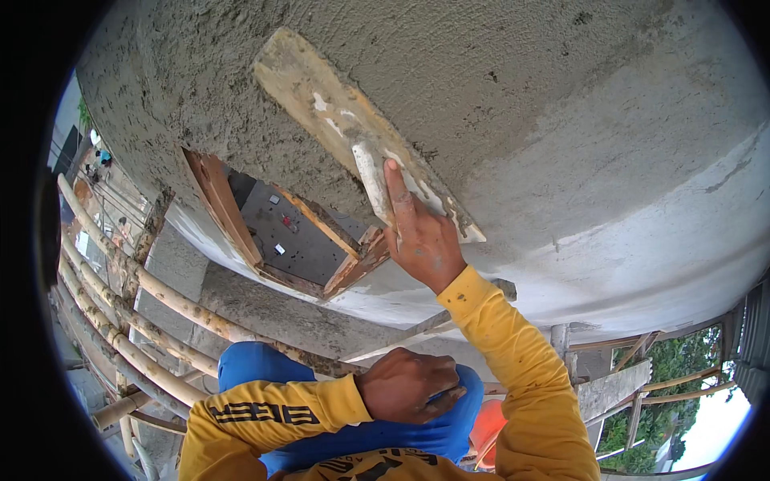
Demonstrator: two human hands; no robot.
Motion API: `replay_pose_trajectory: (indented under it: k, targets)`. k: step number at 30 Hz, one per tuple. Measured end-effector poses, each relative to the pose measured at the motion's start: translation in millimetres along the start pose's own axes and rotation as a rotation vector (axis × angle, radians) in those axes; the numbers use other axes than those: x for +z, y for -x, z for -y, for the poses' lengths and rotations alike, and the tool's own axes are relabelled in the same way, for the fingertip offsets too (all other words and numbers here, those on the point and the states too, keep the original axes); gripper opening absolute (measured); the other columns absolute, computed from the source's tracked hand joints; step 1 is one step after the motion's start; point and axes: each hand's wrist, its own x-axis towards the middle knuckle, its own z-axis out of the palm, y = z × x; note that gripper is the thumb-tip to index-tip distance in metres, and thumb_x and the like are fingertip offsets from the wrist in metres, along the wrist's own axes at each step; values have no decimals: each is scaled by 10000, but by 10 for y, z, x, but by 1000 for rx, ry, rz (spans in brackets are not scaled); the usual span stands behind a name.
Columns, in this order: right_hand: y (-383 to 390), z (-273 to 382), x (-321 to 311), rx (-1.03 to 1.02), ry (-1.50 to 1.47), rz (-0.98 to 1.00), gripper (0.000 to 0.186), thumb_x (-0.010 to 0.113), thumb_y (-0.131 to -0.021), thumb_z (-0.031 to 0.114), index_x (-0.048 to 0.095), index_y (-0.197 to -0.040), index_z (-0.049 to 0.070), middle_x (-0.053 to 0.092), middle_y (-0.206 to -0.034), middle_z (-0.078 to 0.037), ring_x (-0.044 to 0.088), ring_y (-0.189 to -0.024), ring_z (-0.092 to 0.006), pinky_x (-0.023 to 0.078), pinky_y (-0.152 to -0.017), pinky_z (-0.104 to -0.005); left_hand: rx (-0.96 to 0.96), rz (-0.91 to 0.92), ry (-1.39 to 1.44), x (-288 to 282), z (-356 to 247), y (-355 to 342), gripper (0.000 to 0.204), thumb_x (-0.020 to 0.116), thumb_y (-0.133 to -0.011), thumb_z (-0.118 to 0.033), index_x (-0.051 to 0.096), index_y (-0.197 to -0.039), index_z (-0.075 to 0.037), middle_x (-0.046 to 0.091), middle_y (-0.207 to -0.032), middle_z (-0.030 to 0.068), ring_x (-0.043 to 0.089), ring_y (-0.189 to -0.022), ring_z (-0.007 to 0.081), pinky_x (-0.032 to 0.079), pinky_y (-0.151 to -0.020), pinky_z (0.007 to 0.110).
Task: The person mixes mortar in a bucket with a trowel, applies the mixture onto a wall, and smooths the plastered surface using a wooden float.
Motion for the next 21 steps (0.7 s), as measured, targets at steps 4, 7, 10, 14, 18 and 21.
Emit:
replay_pose_trajectory:
  k: [4,7,10,14,18,21]
  targets:
    - [364,-131,396,22,93,164,881,642,-818,89,177,-1565,62,642,-961,-127,661,-644,-285,555,-544,-366,1,-28,-16,-43,8,-66,197,656,-895,-214,626,-829,-31,597,-800,112,625,-681,323,495,-585,426]
    - [682,-252,354,35,234,302,836,632,-829,115,226,-1560,97,636,-843,-83,650,-580,-260,544,-497,-369,-6,-11,-21,-70,-32,-156,199,657,-896,-215,632,-826,-30,603,-789,118,624,-684,332,496,-587,422]
    - [1035,-423,247,70,329,431,774,567,-864,111,241,-1564,158,600,-800,-84,634,-524,-251,533,-468,-396,-47,11,-115,-120,-4,-81,192,656,-896,-215,648,-850,-28,626,-809,121,634,-709,336,506,-603,412]
    - [1483,-725,-502,250,315,62,825,682,-771,122,317,-1510,85,661,-1126,-152,672,-996,-354,569,-794,-436,-125,2,-80,-196,-28,62,209,632,-897,-230,669,-917,-25,665,-885,133,650,-788,356,527,-693,415]
    - [793,-647,-1729,443,53,-379,682,557,-856,25,289,-1481,-25,498,-1375,-300,536,-1180,-514,461,-998,-469,-46,-123,-141,22,342,147,139,681,-780,-208,667,-788,-70,626,-765,185,619,-720,392,505,-656,454]
    - [-152,-626,-2603,371,125,-666,572,535,-923,81,341,-1448,-35,548,-1314,-297,568,-1210,-393,439,-1017,-400,-12,-192,-260,202,856,214,170,669,-789,-230,674,-798,-60,644,-801,203,617,-736,423,504,-681,485]
